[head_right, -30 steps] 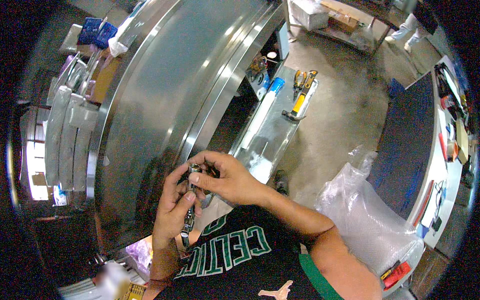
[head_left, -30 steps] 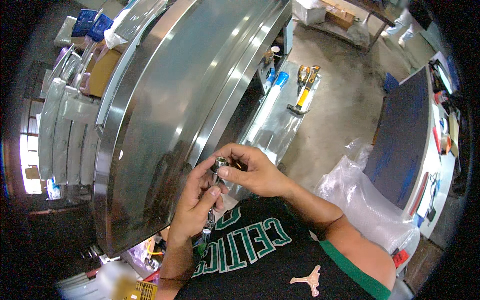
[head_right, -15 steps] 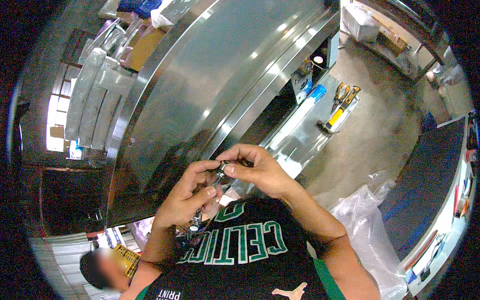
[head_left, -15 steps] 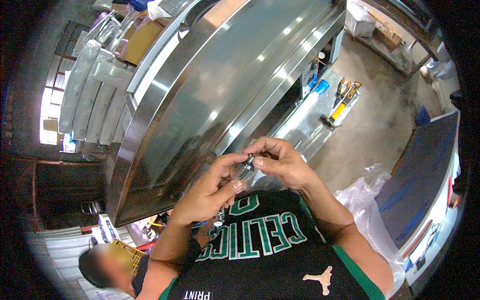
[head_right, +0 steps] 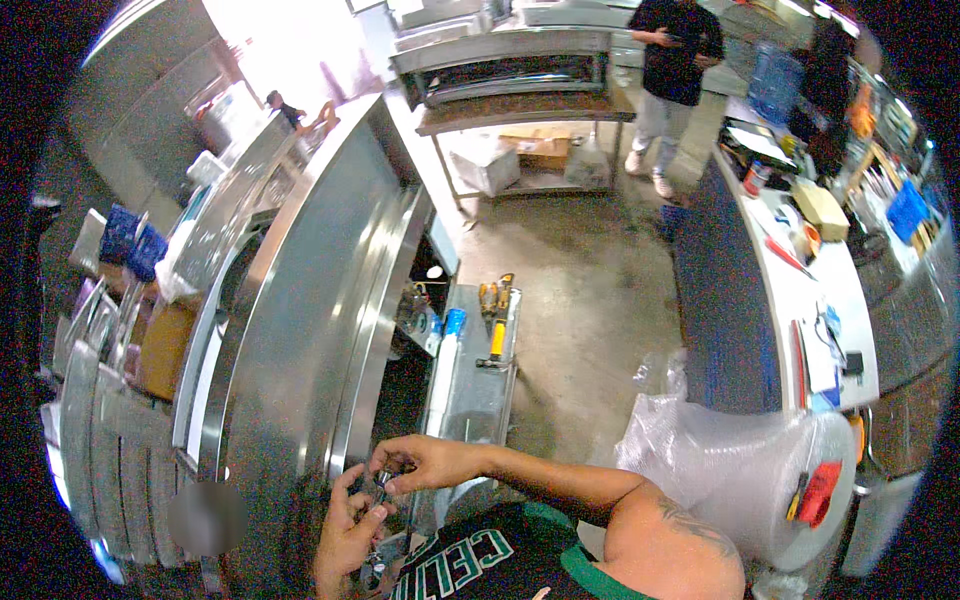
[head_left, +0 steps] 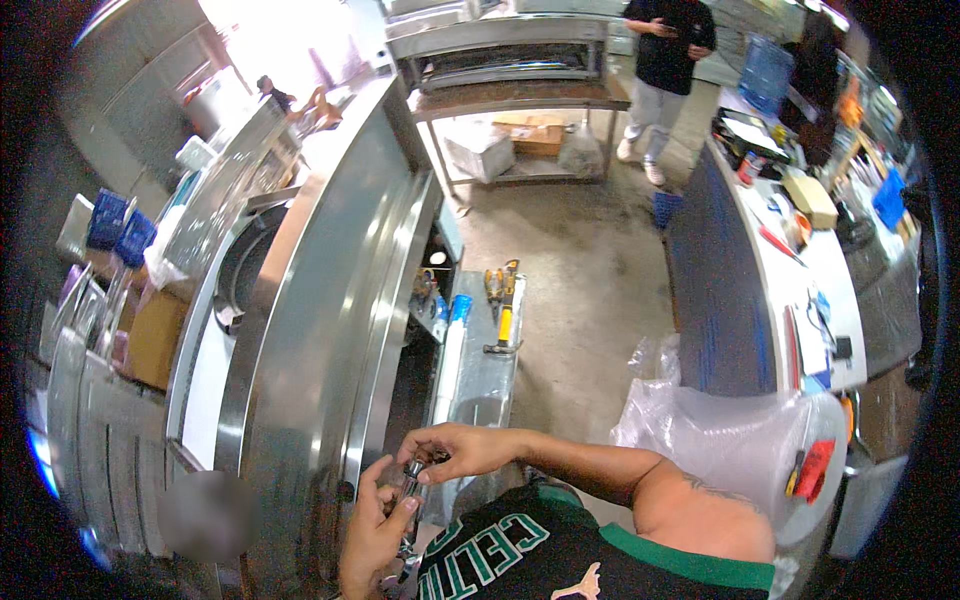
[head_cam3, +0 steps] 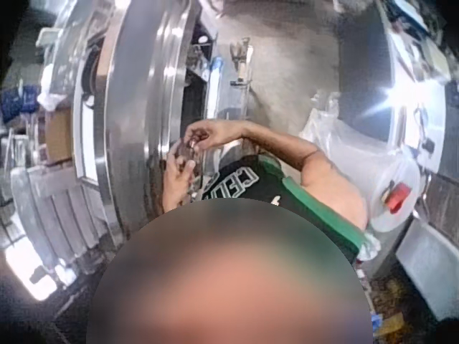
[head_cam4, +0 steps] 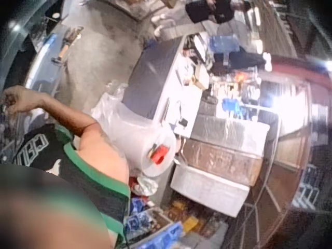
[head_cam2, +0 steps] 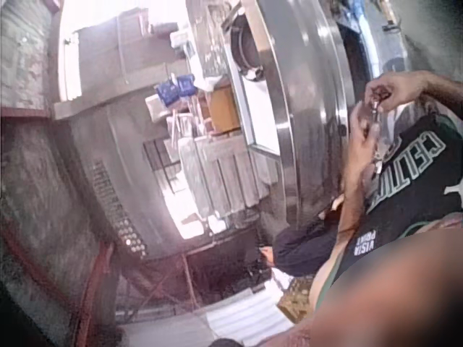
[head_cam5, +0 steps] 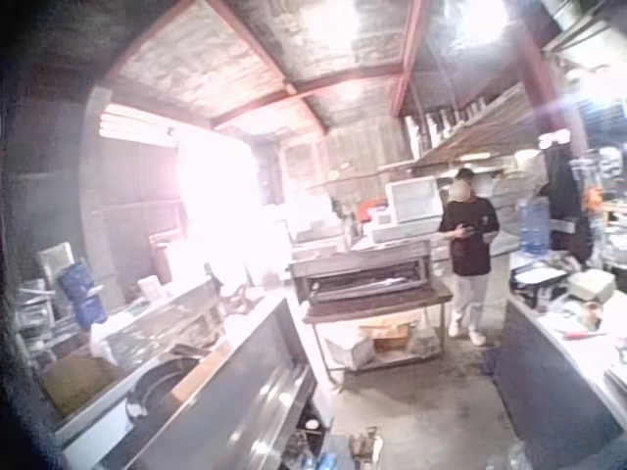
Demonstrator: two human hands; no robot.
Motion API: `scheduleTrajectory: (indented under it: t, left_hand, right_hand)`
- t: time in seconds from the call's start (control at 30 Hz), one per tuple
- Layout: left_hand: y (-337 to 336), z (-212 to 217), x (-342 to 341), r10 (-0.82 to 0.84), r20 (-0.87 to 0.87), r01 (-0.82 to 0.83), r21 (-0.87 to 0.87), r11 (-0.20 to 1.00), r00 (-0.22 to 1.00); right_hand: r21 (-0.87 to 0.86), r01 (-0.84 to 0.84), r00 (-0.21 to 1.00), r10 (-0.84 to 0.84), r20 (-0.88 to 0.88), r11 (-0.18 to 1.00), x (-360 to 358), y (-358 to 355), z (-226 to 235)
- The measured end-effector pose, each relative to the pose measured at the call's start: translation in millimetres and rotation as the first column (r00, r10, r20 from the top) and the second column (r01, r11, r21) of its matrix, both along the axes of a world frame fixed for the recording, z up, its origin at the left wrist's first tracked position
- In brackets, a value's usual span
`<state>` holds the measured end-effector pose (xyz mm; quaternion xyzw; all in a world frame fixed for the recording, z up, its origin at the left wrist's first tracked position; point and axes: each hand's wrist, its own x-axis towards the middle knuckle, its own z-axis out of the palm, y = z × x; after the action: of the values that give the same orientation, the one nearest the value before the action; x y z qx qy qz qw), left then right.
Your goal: The person uses a screwdriver to tighten screws on the side of a stainless steel kitchen unit with two circular cutouts. After securing the side panel, the person picks up a metal faucet and positions it over one of the cutouts, aligning it for installation.
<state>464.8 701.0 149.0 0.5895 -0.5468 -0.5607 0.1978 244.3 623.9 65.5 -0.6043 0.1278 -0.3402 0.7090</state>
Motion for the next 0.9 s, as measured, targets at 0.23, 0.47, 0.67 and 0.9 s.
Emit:
scheduleTrajectory:
  t: [0.23, 0.47, 0.67, 0.9]
  left_hand:
    - [30, -15, 19, -0.234, -0.104, 0.228, -0.065, 0.971, 0.967]
    - [77, -32, 70, -0.325, -0.203, 0.331, -0.008, 0.944, 0.924]
    - [104, -45, 113, -0.406, -0.337, 0.464, 0.112, 0.879, 0.850]
    - [126, -37, 134, -0.286, -0.405, 0.409, 0.258, 0.875, 0.868]
  right_hand:
    - [-0.038, 0.277, 0.921, -0.276, -0.276, 0.960, 1, 80, 11]
    - [-0.042, 0.437, 0.829, -0.420, -0.368, 0.899, 55, 164, 5]
    - [0.102, 0.453, 0.864, -0.407, -0.298, 0.886, 96, 216, -7]
    - [0.525, 0.203, 0.971, -0.238, -0.001, 0.826, 128, 244, -12]
